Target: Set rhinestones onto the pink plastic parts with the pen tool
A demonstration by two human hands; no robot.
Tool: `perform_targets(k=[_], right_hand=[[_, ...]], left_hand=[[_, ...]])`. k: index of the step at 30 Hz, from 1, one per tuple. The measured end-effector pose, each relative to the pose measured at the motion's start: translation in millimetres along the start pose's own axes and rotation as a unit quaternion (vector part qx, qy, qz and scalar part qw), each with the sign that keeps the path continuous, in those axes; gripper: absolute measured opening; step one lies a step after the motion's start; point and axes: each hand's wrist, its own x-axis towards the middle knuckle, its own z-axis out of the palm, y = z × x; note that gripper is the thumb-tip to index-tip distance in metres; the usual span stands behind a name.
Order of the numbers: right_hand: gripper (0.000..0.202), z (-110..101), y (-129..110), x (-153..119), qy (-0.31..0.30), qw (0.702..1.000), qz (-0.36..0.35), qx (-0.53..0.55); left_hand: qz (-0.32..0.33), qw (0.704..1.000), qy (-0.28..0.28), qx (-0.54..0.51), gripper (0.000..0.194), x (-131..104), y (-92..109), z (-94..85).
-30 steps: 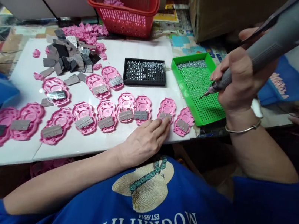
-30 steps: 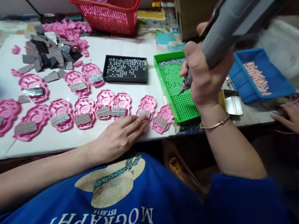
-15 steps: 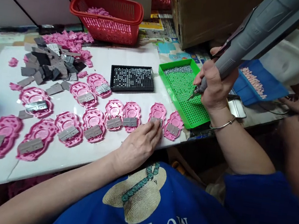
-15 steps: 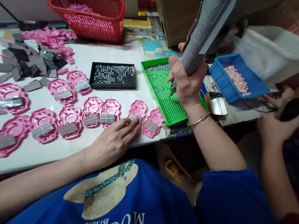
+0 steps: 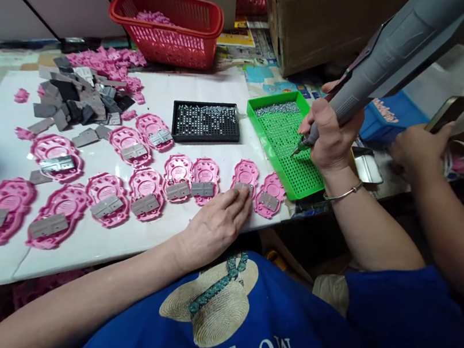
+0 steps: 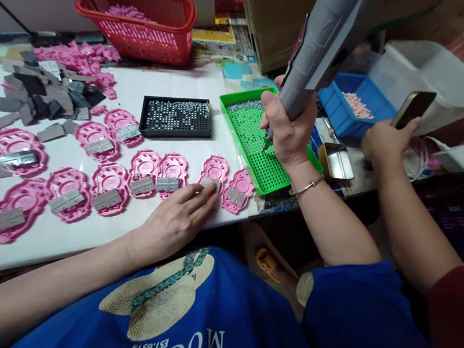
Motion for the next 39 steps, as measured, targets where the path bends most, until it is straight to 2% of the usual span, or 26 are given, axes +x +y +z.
perform_targets(k=[4,9,13,15,18,21,25,30,36,39], right_hand=[[0.047,-1,-7,2,-0.01,0.999,-0.001,0.03],[0.036,6,-23,7,0.008,0.998,-0.039,0.049],[0.02,28,-53,-6,0.004,0.988,-0.083,0.129],[0.017,41,-67,-20,-0.018,0.986,-0.061,0.155],[0.021,59,-77,-42,-0.087,0.976,-0.027,0.199],[0.027,72,-73,-57,-0.133,0.962,-0.029,0.236],[0.031,80,-65,-64,-0.158,0.967,0.011,0.197],[0.028,83,-58,-64,-0.16,0.964,-0.004,0.212],[0.038,85,-51,-66,-0.149,0.975,-0.021,0.164],[0.036,86,-51,-66,-0.148,0.972,-0.017,0.181]], left_hand=[[-0.016,1.0,-0.013,-0.014,0.035,-2,3,1.1],[-0.043,0.999,-0.018,-0.027,0.038,-2,12,-2.7],[-0.055,0.998,-0.028,-0.031,0.053,-1,16,-6.3],[-0.056,0.998,-0.031,-0.026,0.053,-2,16,-6.2],[-0.054,0.998,-0.027,-0.021,0.052,-5,16,-4.8],[-0.05,0.998,-0.031,-0.025,0.049,-6,16,-3.9],[-0.049,0.998,-0.034,-0.031,0.046,-7,15,-2.9],[-0.048,0.998,-0.014,-0.032,0.046,-8,14,-0.9],[-0.051,0.998,-0.013,-0.033,0.046,-8,15,0.3],[-0.05,0.998,-0.016,-0.035,0.045,-8,15,0.5]])
